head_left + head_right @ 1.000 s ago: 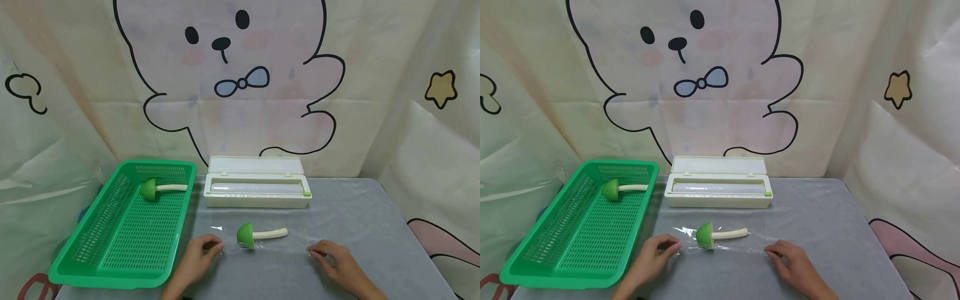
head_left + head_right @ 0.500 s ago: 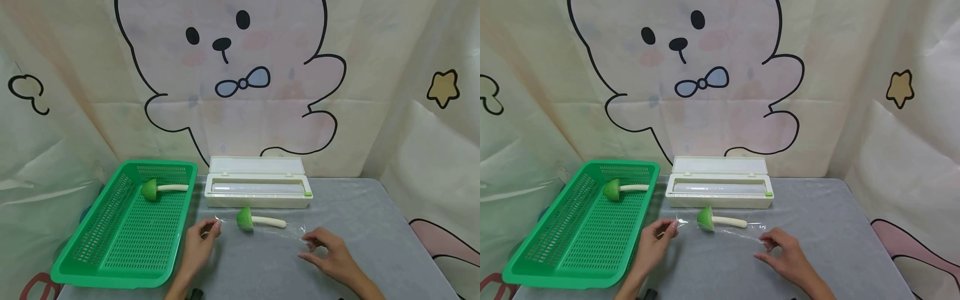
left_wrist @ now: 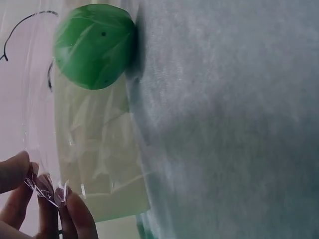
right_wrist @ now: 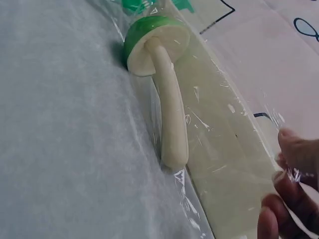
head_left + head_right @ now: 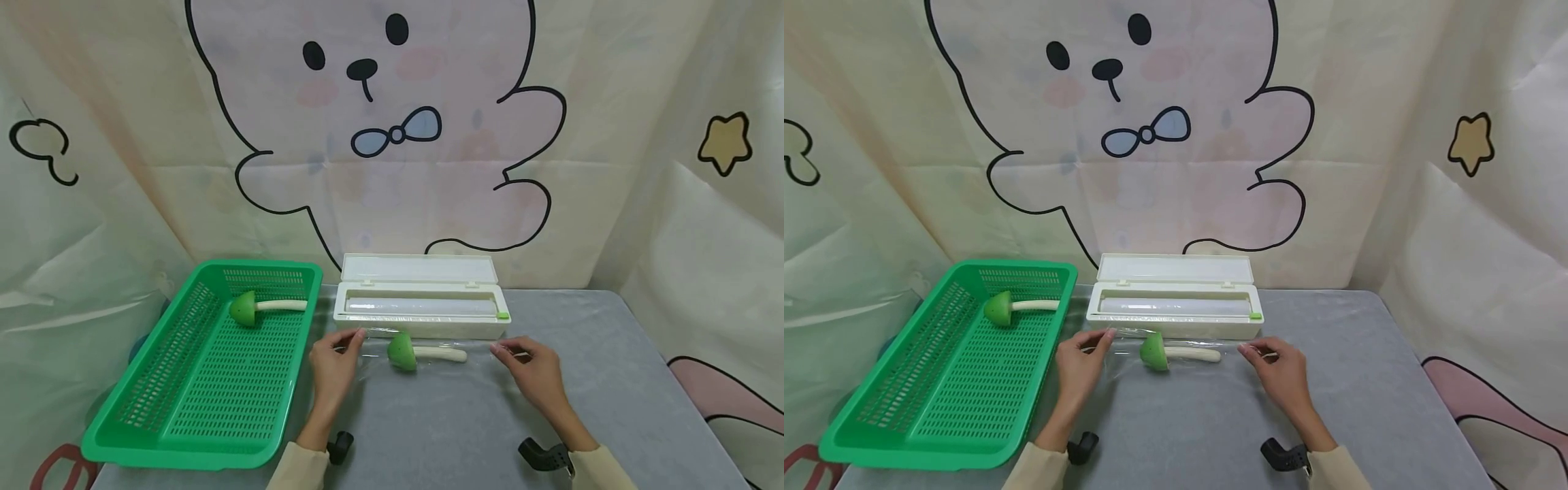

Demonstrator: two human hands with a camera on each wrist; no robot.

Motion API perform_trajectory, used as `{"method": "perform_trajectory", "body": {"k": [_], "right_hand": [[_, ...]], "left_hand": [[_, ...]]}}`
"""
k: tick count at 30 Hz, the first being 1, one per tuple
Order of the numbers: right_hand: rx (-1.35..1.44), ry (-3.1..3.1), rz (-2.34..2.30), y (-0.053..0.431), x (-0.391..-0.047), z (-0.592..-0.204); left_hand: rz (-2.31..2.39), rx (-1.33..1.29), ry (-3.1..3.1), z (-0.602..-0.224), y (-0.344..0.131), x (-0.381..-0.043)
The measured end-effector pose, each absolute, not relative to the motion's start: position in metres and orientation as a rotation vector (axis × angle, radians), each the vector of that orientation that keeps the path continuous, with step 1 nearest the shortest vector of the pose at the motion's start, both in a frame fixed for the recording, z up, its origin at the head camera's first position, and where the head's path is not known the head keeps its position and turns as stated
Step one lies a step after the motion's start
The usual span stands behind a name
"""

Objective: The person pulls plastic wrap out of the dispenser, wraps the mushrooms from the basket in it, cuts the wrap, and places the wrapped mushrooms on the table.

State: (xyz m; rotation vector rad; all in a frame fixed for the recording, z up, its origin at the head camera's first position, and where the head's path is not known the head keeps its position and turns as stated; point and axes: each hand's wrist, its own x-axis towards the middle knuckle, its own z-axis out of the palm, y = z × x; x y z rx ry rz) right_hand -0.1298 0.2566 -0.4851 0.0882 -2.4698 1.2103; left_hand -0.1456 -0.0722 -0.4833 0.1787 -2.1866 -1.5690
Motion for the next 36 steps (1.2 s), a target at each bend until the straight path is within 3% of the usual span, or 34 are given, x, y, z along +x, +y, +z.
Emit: {"method": "perform_trajectory", "body": {"k": [13, 20, 36], "right_hand": [[-0.424, -2.636, 1.218, 0.247, -0.166, -0.501], [-0.397, -2.688, 1.256, 0.244, -0.172, -0.511], [-0.328, -2.665, 1.468, 0.241, -0.171, -0.506]], "left_hand": [[-1.461, 0.503, -2.21, -0.504, -0.062, -0.168], [-1.615, 0.633, -2.234, -0.515, -0.059, -0.175], [-2.095, 0.61, -2.018, -0.515, -0.062, -0.176]]}}
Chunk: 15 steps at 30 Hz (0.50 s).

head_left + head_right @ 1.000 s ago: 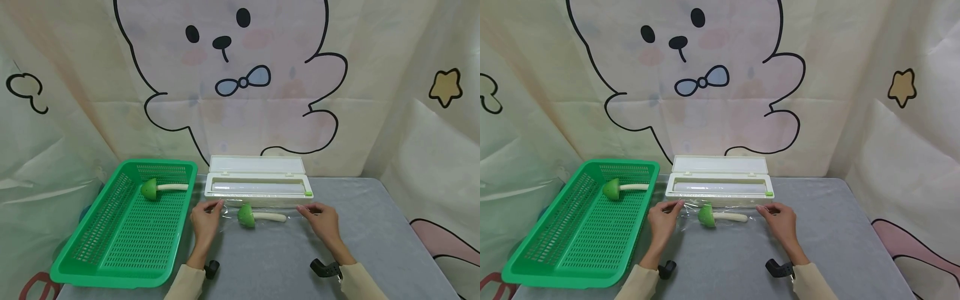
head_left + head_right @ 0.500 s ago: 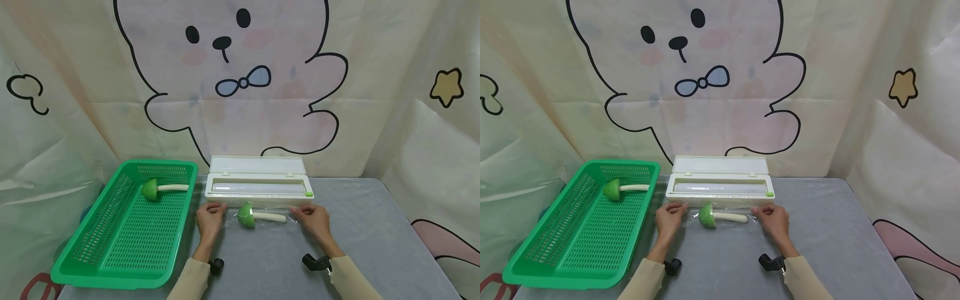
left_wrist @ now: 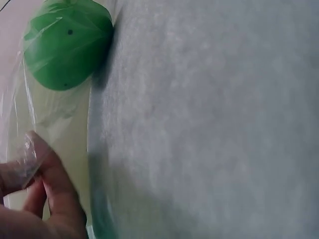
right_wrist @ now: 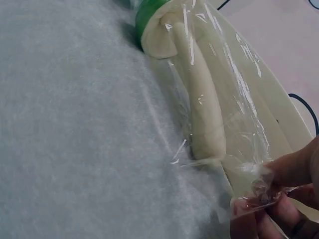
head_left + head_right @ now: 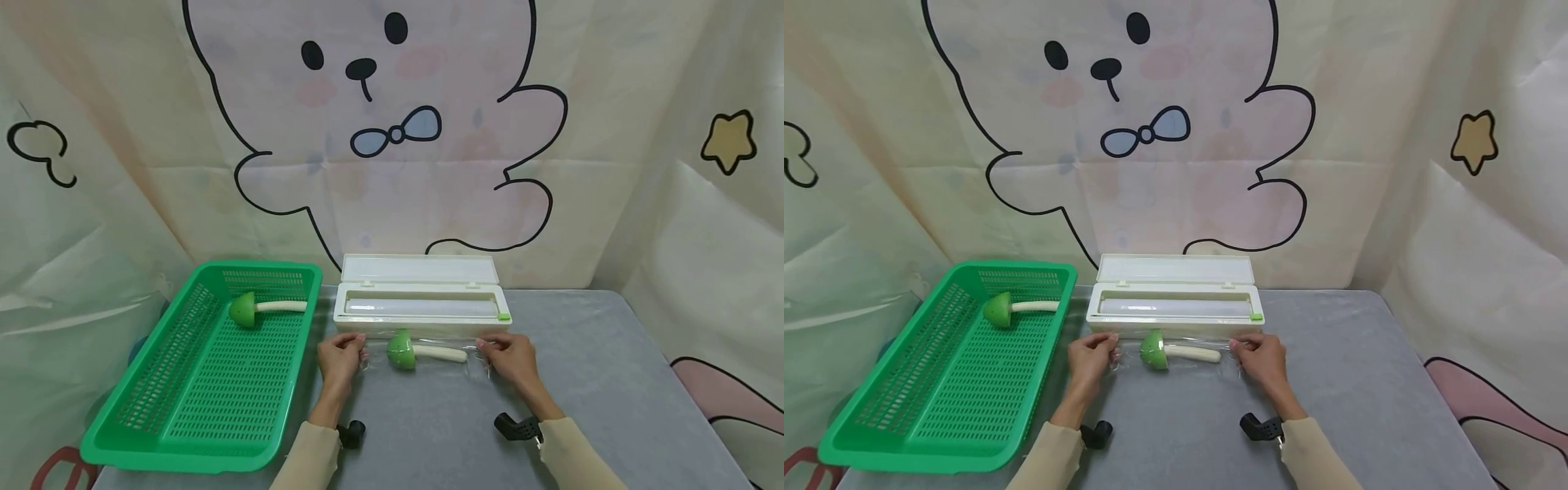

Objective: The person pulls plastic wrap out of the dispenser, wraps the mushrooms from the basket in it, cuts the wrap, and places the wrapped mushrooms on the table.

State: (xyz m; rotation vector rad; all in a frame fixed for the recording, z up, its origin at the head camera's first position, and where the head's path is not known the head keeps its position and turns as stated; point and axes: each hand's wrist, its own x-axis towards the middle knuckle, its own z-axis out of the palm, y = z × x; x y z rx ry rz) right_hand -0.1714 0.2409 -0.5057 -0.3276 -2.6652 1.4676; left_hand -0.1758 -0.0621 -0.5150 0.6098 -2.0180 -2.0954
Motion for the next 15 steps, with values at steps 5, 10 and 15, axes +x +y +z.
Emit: {"method": "perform_trajectory", "body": {"k": [5, 10, 15], "right_hand": [[-0.261, -2.668, 1.53, 0.242, -0.17, -0.507], [-0.18, -2.639, 1.773, 0.251, -0.165, -0.513], [-0.123, -2.541, 1.972, 0.259, -0.158, -0.511]], "left_hand": [[-2.232, 0.546, -2.001, -0.518, -0.068, -0.174], [-2.316, 0.482, -2.033, -0.517, -0.074, -0.17], [-2.33, 0.434, -2.063, -0.51, -0.076, -0.162]]}}
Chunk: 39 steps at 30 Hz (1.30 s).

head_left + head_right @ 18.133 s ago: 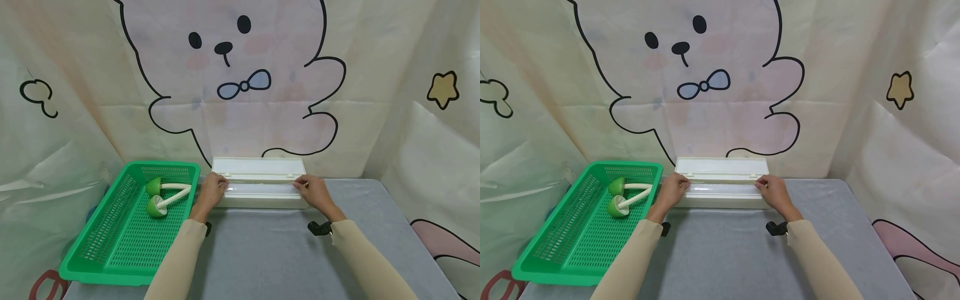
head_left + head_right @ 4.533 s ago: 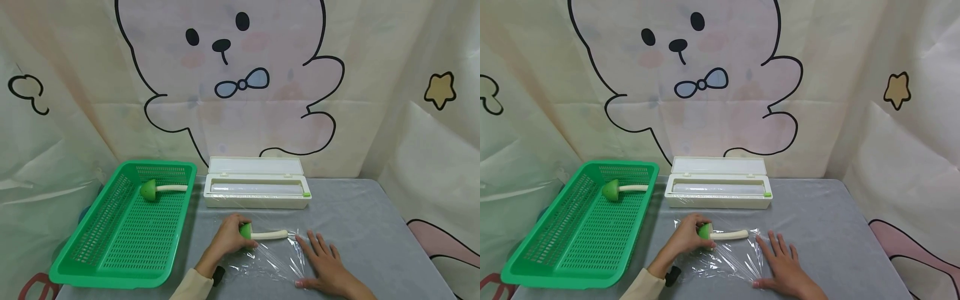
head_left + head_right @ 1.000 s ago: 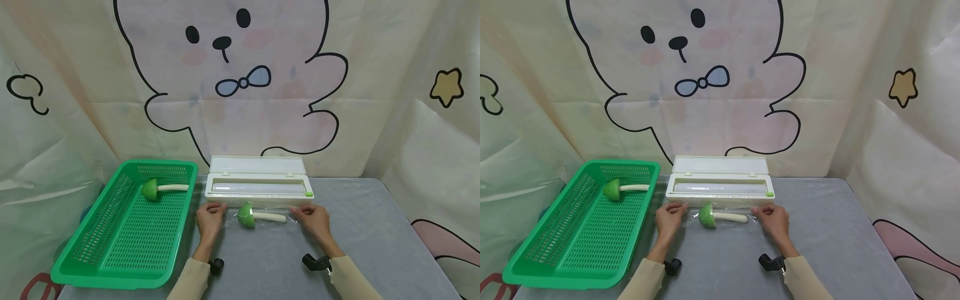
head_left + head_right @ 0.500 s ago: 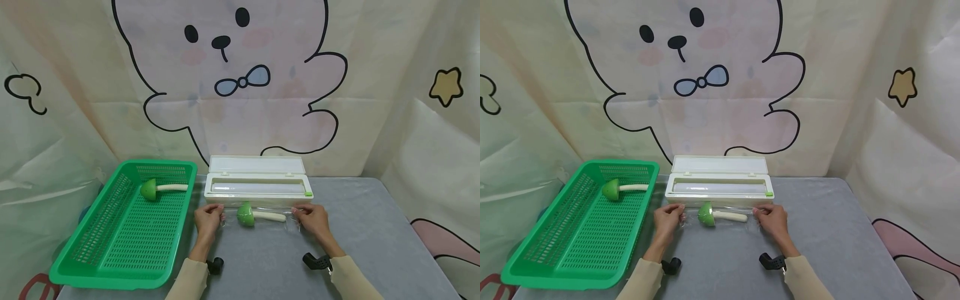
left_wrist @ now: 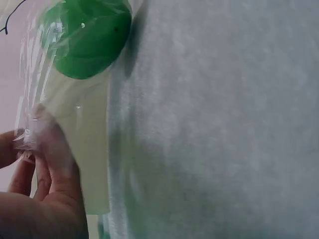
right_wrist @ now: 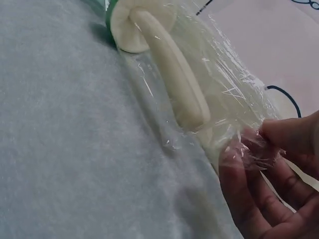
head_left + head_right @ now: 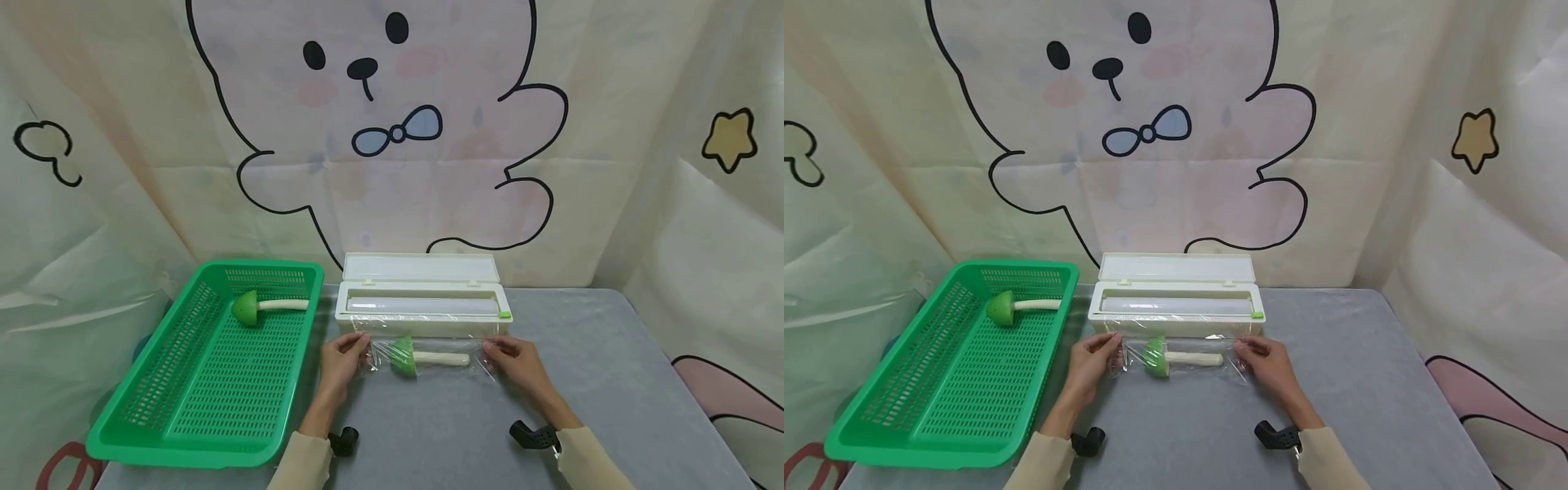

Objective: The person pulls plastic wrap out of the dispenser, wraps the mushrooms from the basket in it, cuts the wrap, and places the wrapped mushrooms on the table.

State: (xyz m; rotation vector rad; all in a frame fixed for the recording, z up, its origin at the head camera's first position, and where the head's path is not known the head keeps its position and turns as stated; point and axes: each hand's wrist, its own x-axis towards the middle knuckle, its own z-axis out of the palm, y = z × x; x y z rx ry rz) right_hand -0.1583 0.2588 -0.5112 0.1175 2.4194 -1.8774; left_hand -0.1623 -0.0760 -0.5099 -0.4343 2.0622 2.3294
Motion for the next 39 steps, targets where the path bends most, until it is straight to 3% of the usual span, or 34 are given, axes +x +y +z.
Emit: {"method": "perform_trajectory", "body": {"k": [9, 19, 25, 33, 39], "right_hand": [[0.053, 2.373, -2.003, 0.261, -0.153, -0.507], [0.111, 2.243, -2.117, 0.255, -0.153, -0.509], [0.126, 2.218, -2.257, 0.252, -0.151, -0.511], [-0.093, 2.345, -2.127, 0.258, -0.147, -0.513], [-0.506, 2.668, -1.772, 0.257, -0.146, -0.517]], "left_hand": [[2.382, -0.43, 2.112, -0.501, -0.072, -0.157], [1.996, -0.33, 2.657, -0.509, -0.073, -0.159], [2.155, -0.331, 2.418, -0.507, -0.074, -0.16], [2.29, -0.308, 2.089, -0.505, -0.077, -0.156], [2.185, -0.069, 2.094, -0.5, -0.083, -0.15]]}}
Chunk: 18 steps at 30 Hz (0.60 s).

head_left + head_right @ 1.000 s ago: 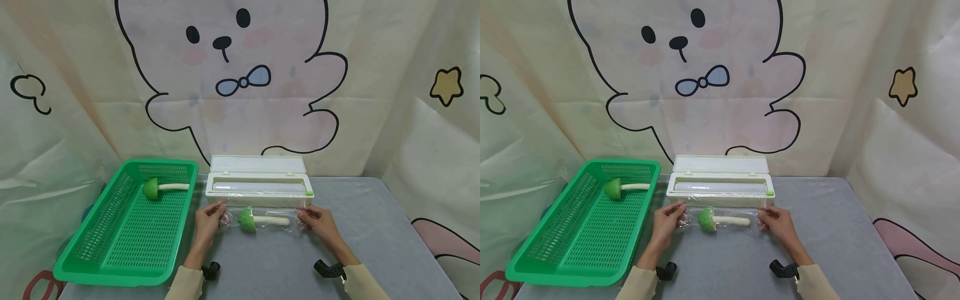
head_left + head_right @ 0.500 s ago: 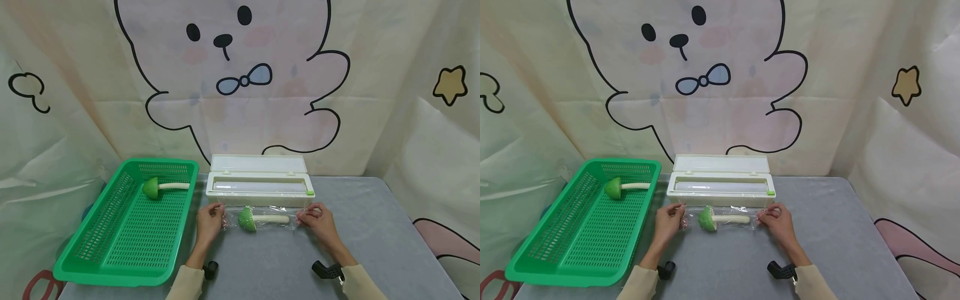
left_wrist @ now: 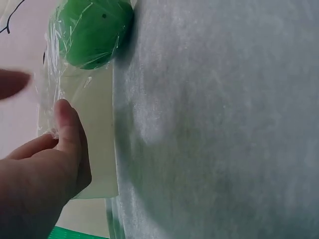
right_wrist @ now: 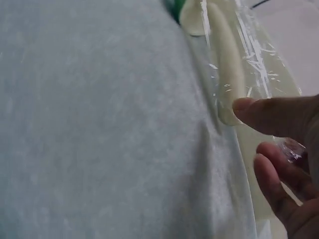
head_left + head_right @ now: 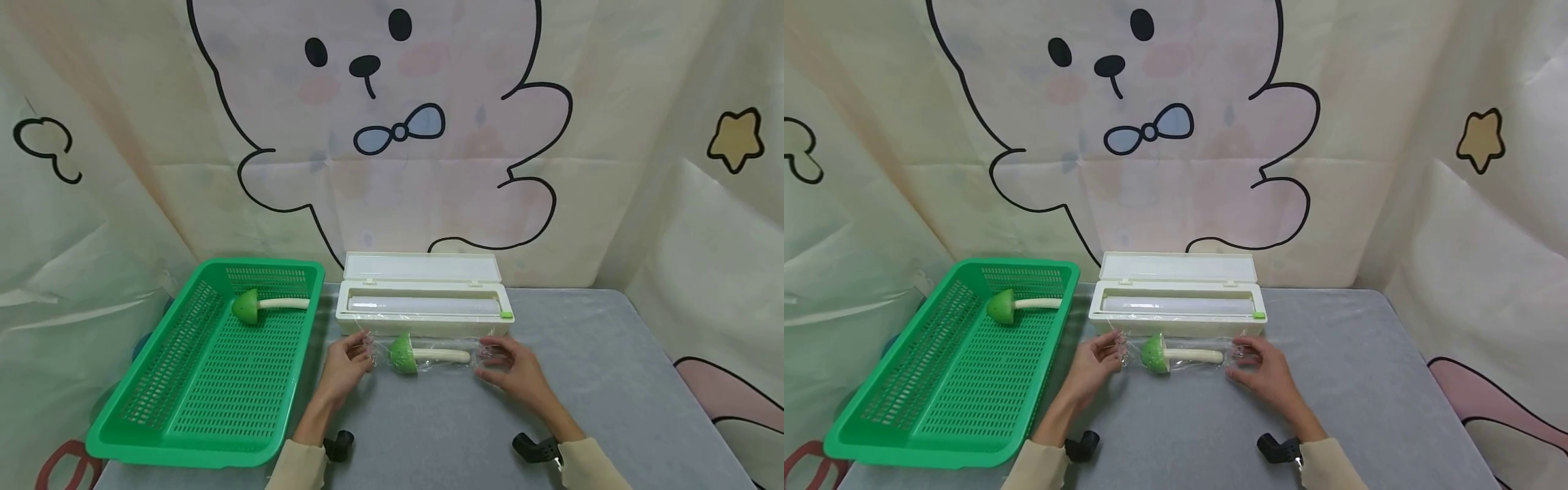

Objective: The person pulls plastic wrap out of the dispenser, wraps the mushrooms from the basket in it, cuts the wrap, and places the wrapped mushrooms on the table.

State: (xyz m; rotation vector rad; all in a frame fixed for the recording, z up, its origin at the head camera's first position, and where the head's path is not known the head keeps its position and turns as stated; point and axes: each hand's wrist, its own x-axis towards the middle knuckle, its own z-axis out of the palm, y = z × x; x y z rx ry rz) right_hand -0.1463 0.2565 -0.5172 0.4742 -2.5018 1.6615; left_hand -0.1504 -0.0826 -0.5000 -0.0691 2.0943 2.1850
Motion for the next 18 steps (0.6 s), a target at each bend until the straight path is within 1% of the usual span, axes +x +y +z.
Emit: {"method": "perform_trajectory", "body": {"k": [3, 7, 11, 15, 18], "right_hand": [[0.627, -2.509, 1.208, 0.252, -0.149, -0.519], [0.75, -2.478, 0.878, 0.252, -0.154, -0.523], [0.796, -2.51, 0.705, 0.253, -0.156, -0.525], [0.801, -2.486, 0.625, 0.251, -0.157, -0.525], [0.81, -2.446, 0.676, 0.252, -0.157, -0.526]], "left_hand": [[2.142, -0.024, 2.108, -0.498, -0.084, -0.149], [2.122, -0.002, 2.137, -0.498, -0.085, -0.148], [2.087, 0.043, 2.188, -0.499, -0.083, -0.146], [2.012, 0.08, 2.375, -0.501, -0.078, -0.142], [1.862, 0.218, 2.636, -0.503, -0.074, -0.143]]}}
